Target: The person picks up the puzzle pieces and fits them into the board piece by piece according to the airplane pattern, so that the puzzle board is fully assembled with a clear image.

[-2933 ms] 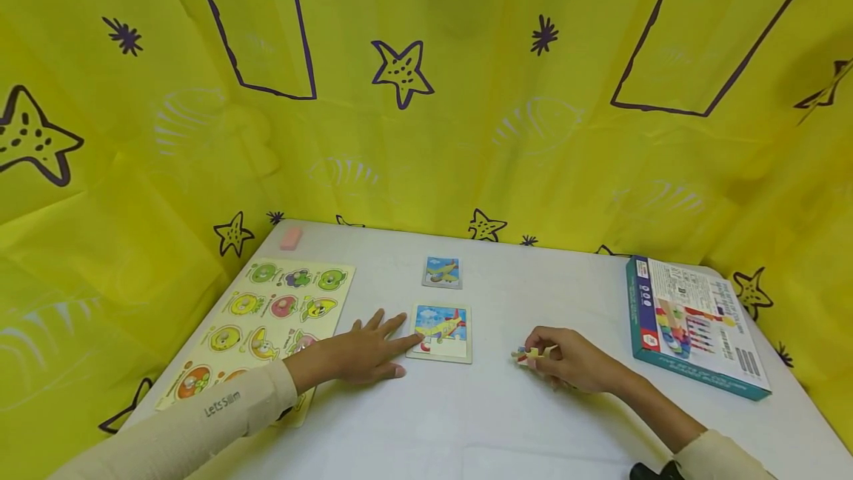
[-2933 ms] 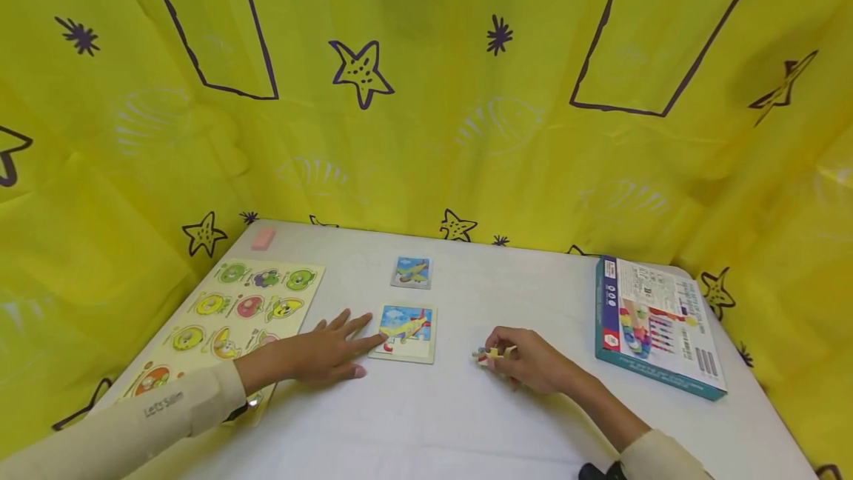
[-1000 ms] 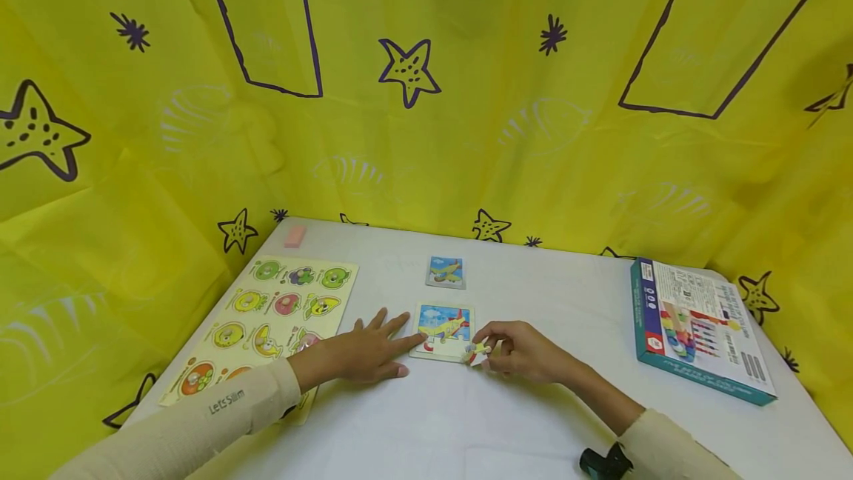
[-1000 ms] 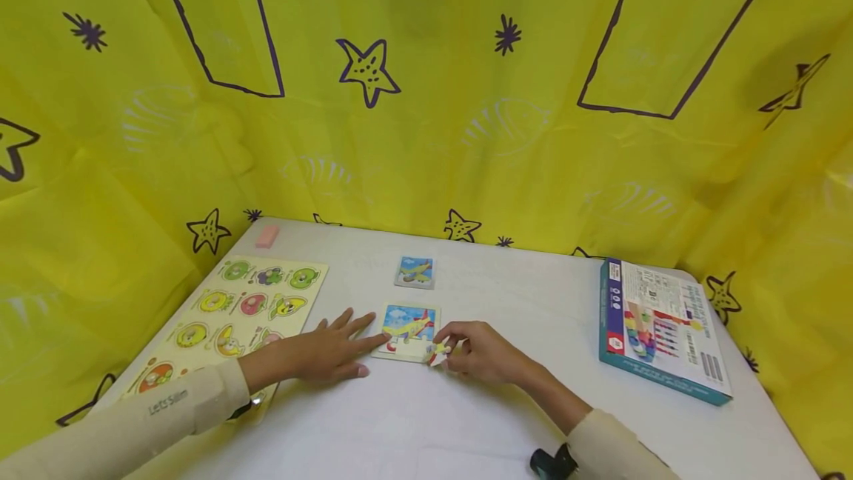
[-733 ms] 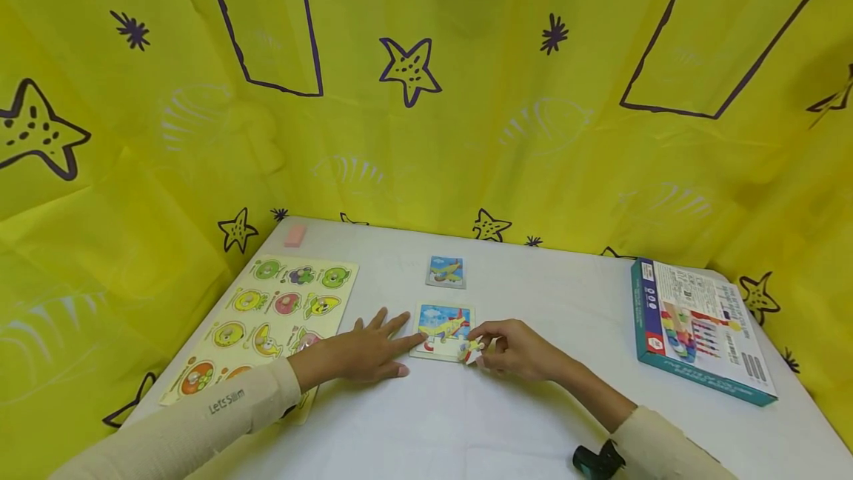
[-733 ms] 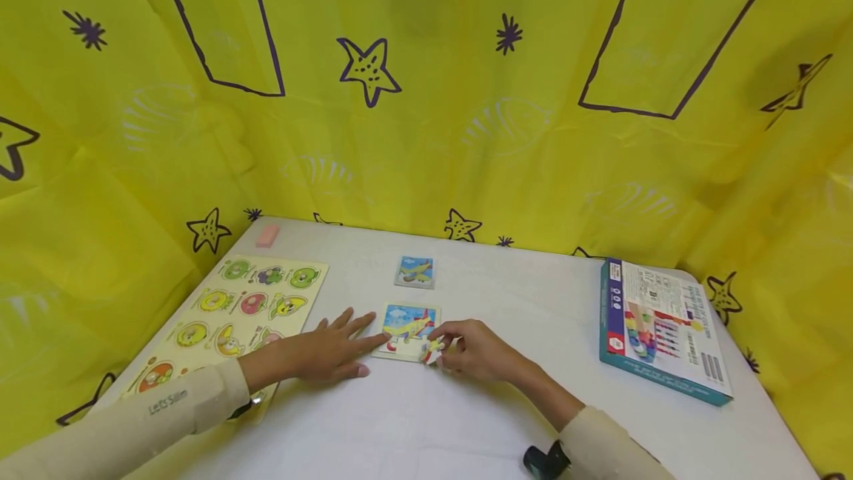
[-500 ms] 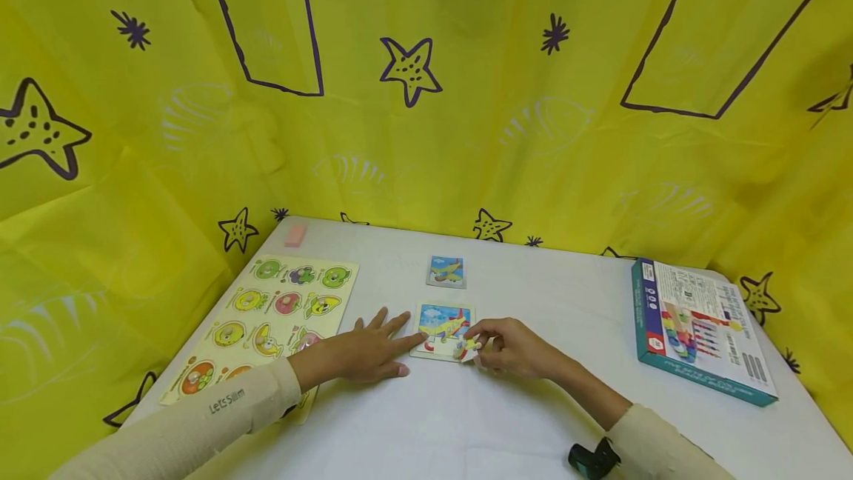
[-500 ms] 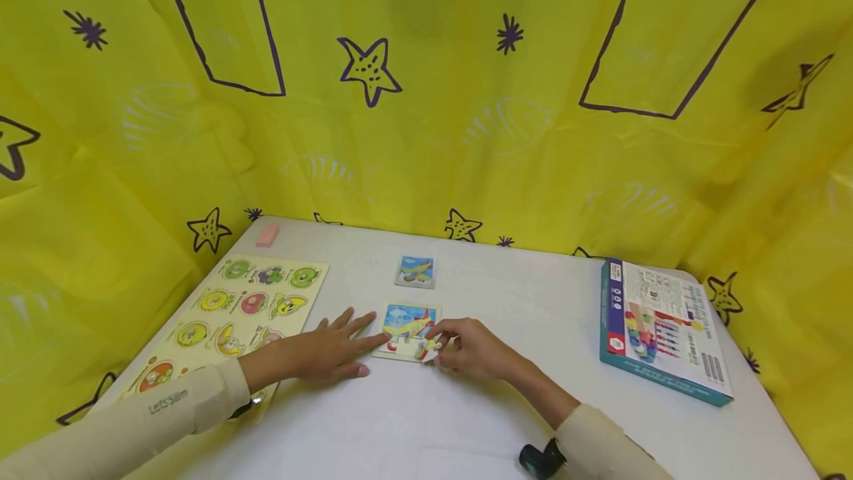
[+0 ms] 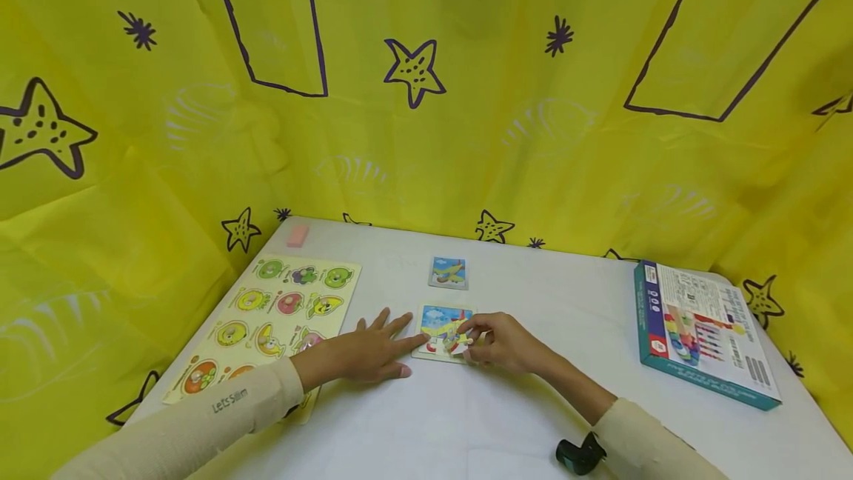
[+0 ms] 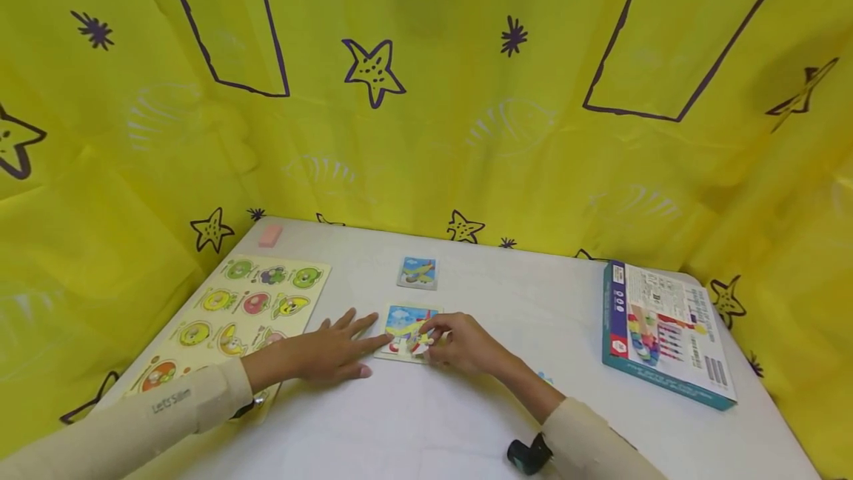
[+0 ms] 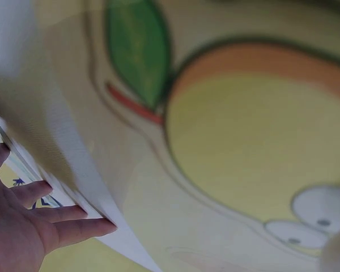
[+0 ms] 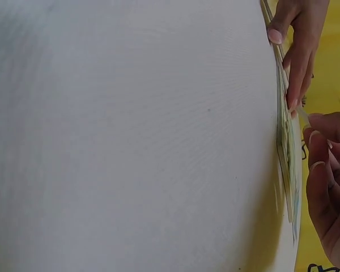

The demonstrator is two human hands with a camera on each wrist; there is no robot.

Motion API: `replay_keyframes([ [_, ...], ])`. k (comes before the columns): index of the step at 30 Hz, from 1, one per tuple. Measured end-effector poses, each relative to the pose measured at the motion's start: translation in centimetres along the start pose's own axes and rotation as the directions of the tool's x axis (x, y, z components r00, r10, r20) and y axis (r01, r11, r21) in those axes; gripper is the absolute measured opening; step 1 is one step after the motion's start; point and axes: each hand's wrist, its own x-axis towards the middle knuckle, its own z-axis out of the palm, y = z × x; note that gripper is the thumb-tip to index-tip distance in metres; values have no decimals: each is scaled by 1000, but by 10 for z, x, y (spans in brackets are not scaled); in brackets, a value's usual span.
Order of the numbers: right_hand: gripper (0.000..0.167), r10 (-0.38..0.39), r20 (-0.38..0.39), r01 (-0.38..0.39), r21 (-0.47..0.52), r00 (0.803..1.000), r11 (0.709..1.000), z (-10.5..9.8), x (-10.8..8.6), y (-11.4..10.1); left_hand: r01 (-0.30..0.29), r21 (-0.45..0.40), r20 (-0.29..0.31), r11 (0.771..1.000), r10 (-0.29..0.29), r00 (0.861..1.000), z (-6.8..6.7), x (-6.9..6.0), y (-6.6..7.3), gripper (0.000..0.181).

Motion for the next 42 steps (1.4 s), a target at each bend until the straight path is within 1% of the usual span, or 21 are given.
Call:
replay_keyframes([
  [6,30,0,-5,1,26,1000,1000,3,6,1,-2,12,0,1000,2,1000,-1,1,1,60],
  [11,30,-5,-22,6,12,1000,1000,8,11,0,6,9,9,1000,-6,1000,-1,2,1,61],
  [15,28,1,-39,-2,-36,999,999,12,15,0,4,12,5,1000,-4,1000,0,3,1,61],
  [18,26,6,-51,-11,-105,999,994,14,18,-1,2,14,4,1000,-2,1000,0,3,0,61],
  [21,25,26,-67,-38,-180,997,983,17,18,-3,2,15,7,1000,-2,1000,-1,2,1,61],
  [24,24,61,-87,-79,-228,994,971,19,19,-6,6,13,12,1000,-6,1000,-2,1,2,61],
  [29,24,94,-102,-118,-264,990,957,20,20,-9,7,15,9,1000,-7,1000,-3,0,2,61],
  [33,26,89,-103,-115,-281,991,953,19,20,-9,6,18,5,1000,-6,1000,-4,0,2,61],
  [42,25,90,-88,-112,-286,992,952,17,22,-7,6,18,11,1000,-6,1000,-3,0,1,60],
])
